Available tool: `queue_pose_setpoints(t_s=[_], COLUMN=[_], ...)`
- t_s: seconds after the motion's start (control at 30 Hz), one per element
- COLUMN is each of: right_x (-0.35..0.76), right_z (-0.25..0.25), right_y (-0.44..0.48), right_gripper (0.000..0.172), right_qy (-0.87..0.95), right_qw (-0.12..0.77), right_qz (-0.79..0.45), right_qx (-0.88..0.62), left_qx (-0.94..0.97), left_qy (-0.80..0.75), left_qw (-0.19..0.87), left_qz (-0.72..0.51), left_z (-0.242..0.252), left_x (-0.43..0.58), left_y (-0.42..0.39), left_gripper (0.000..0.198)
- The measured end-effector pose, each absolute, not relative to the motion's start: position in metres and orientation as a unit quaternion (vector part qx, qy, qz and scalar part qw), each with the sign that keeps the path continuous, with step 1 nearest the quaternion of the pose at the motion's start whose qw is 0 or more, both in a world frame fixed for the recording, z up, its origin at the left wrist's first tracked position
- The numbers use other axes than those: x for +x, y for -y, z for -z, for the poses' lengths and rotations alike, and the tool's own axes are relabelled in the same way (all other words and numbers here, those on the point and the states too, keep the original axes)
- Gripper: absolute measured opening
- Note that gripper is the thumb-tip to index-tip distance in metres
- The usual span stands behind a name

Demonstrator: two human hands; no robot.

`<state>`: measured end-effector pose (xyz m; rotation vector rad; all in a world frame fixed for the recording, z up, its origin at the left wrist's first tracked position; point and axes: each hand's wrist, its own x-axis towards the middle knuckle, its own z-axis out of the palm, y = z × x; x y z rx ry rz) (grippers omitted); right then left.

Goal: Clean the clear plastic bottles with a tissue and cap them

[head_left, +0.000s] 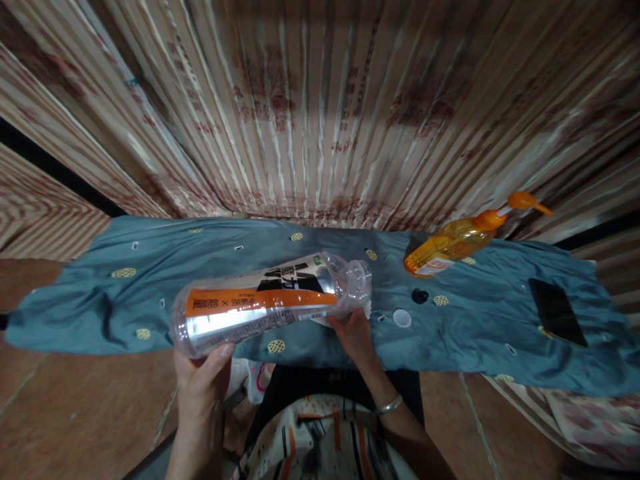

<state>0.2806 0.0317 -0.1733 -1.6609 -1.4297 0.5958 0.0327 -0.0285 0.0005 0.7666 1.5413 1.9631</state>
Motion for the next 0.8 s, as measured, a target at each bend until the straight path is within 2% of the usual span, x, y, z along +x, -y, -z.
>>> queue_pose_setpoints(t_s=[0.17, 0.33, 0.8], right_x=[0.281, 0.281, 0.277], right_z=[0.175, 0.177, 0.158], right_y=[-0.032, -0.032, -0.033], right_gripper=[0.058, 0.063, 0.047], right_qy=[0.575, 0.58, 0.574], right_qw=[0.414, 0.423, 0.426], right_qz=[-0.237, -0.228, -0.252], right_qx=[-0.665, -0.658, -0.652], left_qx=[0.239, 0.185, 0.136], left_qy=[-0.531, -0.489, -0.489], left_qw=[0.302, 0.33, 0.358], left_qz=[-0.755, -0.786, -0.784], left_z=[-0.006, -0.016, -0.007], left_x=[0.042, 0.05, 0.047], left_y=[0.027, 0.025, 0.033], left_gripper=[0.061, 0.073, 0.082])
